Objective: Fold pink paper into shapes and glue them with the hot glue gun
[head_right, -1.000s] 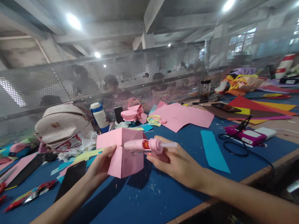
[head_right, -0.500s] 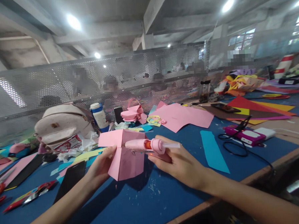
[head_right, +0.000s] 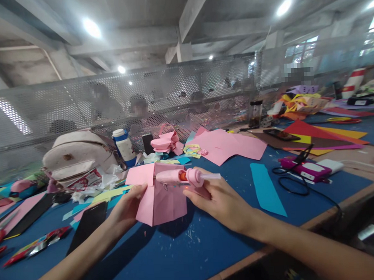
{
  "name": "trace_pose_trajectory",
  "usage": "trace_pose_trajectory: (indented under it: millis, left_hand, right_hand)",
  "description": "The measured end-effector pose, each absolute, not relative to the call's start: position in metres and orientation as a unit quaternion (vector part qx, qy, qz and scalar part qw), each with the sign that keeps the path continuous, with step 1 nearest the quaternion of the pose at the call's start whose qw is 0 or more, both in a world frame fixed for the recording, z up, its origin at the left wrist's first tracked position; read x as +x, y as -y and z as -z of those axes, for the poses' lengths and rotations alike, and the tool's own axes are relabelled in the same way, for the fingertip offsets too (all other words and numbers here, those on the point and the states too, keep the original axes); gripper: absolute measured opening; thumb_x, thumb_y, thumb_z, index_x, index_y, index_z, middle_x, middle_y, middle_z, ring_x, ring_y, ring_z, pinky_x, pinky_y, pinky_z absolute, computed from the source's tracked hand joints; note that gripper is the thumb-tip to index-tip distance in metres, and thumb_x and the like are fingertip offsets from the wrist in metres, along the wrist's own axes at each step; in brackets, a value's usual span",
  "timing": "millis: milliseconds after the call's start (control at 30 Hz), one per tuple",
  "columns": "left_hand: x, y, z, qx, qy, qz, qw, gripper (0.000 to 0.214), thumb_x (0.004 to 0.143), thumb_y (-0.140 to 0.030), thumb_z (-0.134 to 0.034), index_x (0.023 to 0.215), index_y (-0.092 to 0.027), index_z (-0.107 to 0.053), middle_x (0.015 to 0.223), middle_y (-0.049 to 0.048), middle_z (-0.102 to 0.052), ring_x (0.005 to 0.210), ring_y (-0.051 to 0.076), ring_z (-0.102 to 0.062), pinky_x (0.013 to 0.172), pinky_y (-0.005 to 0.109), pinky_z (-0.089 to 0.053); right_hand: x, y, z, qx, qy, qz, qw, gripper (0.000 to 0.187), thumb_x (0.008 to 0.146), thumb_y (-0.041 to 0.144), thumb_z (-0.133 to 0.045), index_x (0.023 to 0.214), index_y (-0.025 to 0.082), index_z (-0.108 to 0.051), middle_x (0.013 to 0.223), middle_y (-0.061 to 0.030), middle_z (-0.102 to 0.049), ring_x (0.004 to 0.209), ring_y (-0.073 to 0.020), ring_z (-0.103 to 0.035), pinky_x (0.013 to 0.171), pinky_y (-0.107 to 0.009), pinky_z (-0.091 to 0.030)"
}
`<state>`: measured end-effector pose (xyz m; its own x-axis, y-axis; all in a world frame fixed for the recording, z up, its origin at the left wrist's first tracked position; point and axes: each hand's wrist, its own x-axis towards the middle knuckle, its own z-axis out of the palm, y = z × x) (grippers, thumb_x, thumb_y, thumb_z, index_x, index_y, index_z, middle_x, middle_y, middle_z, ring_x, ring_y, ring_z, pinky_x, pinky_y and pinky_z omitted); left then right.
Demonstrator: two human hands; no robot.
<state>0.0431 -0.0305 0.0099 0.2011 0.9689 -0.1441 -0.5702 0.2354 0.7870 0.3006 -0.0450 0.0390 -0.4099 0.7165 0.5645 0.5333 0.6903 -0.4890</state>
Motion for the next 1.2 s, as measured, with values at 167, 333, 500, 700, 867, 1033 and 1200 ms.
trace_pose_trajectory:
  millis: [167, 333, 500, 700, 867, 1033, 1200]
  left_hand:
    - [0.0432, 0.0316, -0.0113, 0.307, -0.325, -0.532, 0.719, 0.023, 0.062, -0.027, -0.086, 0.067, -0.011, -0.07, 0.065, 0.0028, -0.071, 0.057, 0.013, -0.063, 0.057, 0.022, -0.047]
    - [0.0452, 0.0334, -0.0146, 0.303, -0.335, -0.528, 0.719, 0.025, 0.059, -0.027, -0.088, 0.072, -0.011, -0.073, 0.069, 0.0052, -0.073, 0.061, 0.015, -0.064, 0.061, 0.024, -0.049]
    - [0.0443, 0.0313, -0.013, 0.304, -0.345, -0.525, 0.717, 0.031, 0.061, -0.027, -0.086, 0.085, -0.01, -0.075, 0.078, 0.008, -0.075, 0.067, 0.017, -0.065, 0.068, 0.027, -0.051]
    - [0.0413, 0.028, -0.0094, 0.317, -0.339, -0.516, 0.72, 0.03, 0.064, -0.028, -0.084, 0.086, -0.009, -0.075, 0.074, 0.0071, -0.073, 0.059, 0.015, -0.061, 0.07, 0.029, -0.051]
    - [0.0399, 0.0264, -0.007, 0.329, -0.341, -0.518, 0.712, 0.026, 0.065, -0.03, -0.084, 0.079, -0.01, -0.075, 0.072, 0.0075, -0.073, 0.061, 0.016, -0.063, 0.066, 0.027, -0.049]
    - [0.0413, 0.0262, -0.0077, 0.359, -0.333, -0.53, 0.692, 0.025, 0.065, -0.031, -0.084, 0.071, -0.009, -0.073, 0.067, 0.0068, -0.07, 0.06, 0.016, -0.062, 0.062, 0.025, -0.047]
    - [0.0436, 0.03, -0.0123, 0.364, -0.33, -0.539, 0.685, 0.025, 0.066, -0.03, -0.083, 0.06, -0.01, -0.07, 0.063, 0.0048, -0.068, 0.056, 0.013, -0.06, 0.058, 0.022, -0.046]
  right_hand:
    - [0.3001, 0.0468, -0.0412, -0.385, 0.829, -0.109, 0.391, 0.026, 0.093, 0.039, -0.051, 0.091, 0.019, -0.066, 0.077, -0.0027, -0.067, 0.067, -0.0163, -0.059, 0.063, -0.028, -0.05]
    - [0.3, 0.0463, -0.0403, -0.385, 0.827, -0.112, 0.393, 0.028, 0.094, 0.041, -0.048, 0.085, 0.019, -0.064, 0.086, -0.004, -0.068, 0.075, -0.0174, -0.061, 0.071, -0.031, -0.051]
    - [0.2986, 0.0458, -0.0409, -0.396, 0.821, -0.101, 0.399, 0.03, 0.094, 0.042, -0.047, 0.084, 0.019, -0.064, 0.079, -0.0028, -0.064, 0.069, -0.0164, -0.058, 0.065, -0.029, -0.05]
    - [0.2982, 0.0458, -0.0413, -0.398, 0.814, -0.119, 0.406, 0.029, 0.094, 0.042, -0.049, 0.086, 0.019, -0.064, 0.072, -0.0013, -0.061, 0.065, -0.0156, -0.056, 0.062, -0.028, -0.049]
    - [0.299, 0.0438, -0.0377, -0.397, 0.809, -0.141, 0.41, 0.029, 0.094, 0.043, -0.049, 0.083, 0.019, -0.062, 0.076, -0.002, -0.062, 0.075, -0.0176, -0.061, 0.069, -0.029, -0.051]
    - [0.2988, 0.0422, -0.0366, -0.396, 0.804, -0.148, 0.417, 0.027, 0.094, 0.042, -0.05, 0.086, 0.019, -0.062, 0.079, -0.0027, -0.065, 0.08, -0.019, -0.063, 0.072, -0.03, -0.053]
    - [0.2973, 0.0441, -0.0401, -0.398, 0.8, -0.168, 0.417, 0.026, 0.095, 0.041, -0.05, 0.092, 0.019, -0.064, 0.087, -0.0036, -0.07, 0.079, -0.0184, -0.065, 0.074, -0.03, -0.054]
